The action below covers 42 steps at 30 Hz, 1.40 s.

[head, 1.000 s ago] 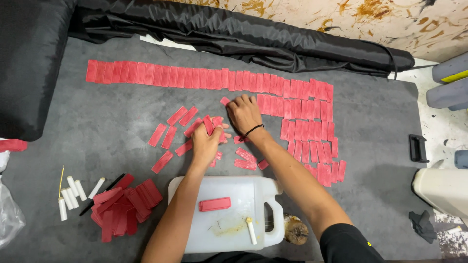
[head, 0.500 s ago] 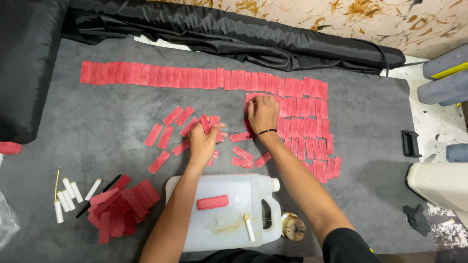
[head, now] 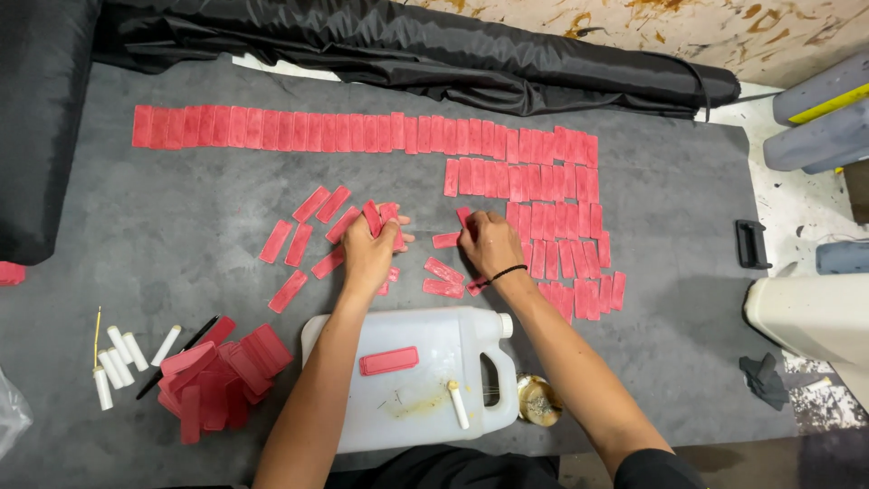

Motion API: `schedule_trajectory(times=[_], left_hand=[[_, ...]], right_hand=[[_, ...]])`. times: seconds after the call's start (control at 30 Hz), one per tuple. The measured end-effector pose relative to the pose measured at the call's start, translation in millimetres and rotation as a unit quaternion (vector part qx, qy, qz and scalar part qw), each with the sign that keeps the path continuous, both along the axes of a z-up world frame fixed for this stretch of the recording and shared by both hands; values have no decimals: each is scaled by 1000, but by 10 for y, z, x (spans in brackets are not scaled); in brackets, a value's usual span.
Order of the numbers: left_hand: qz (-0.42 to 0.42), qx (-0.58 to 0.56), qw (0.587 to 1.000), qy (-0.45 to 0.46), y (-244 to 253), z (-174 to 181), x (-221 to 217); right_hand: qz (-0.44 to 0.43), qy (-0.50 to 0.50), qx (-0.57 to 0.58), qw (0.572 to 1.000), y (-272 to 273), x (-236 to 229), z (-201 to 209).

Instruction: Sorting and stacking small red leather rectangular pieces on a workbench

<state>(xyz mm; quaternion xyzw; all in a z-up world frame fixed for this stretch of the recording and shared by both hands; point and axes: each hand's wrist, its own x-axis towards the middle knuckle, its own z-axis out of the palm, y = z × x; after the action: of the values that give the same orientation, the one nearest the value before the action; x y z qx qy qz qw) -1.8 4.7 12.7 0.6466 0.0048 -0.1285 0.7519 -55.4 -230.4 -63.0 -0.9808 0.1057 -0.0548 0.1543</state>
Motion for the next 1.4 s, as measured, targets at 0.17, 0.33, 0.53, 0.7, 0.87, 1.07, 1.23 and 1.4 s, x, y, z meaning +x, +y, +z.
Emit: schedule_trajectory(times=[0.17, 0.33, 0.53, 0.7, 0.87, 1.07, 1.23, 1.4], left_hand=[[-7, 17, 1000, -10, -8, -26, 4], [-11, 36, 999, -32, -30, -81, 15], [-11, 60, 997, -53, -43, -129, 18], [-14, 68, 996, -56, -35, -120, -1], [-18, 69, 996, -49, -27, -93, -6], [-18, 86, 995, -54, -16, -68, -16], [-14, 77, 996, -52, -25, -97, -18], [-8, 77, 995, -55, -22, -88, -17]], right_hand=[[-37, -3, 52, 998, -113, -57, -42], [-107, -26, 183, 977, -209, -67, -84], [-165, -49, 169, 971, -250, -124, -159], [-147, -70, -12, 987, -298, -183, -139], [-44, -123, -83, 988, -219, -257, -87], [-42, -95, -134, 986, -319, -266, -235], [-40, -155, -91, 983, -318, -347, -222], [10, -168, -49, 984, -152, -390, -77]])
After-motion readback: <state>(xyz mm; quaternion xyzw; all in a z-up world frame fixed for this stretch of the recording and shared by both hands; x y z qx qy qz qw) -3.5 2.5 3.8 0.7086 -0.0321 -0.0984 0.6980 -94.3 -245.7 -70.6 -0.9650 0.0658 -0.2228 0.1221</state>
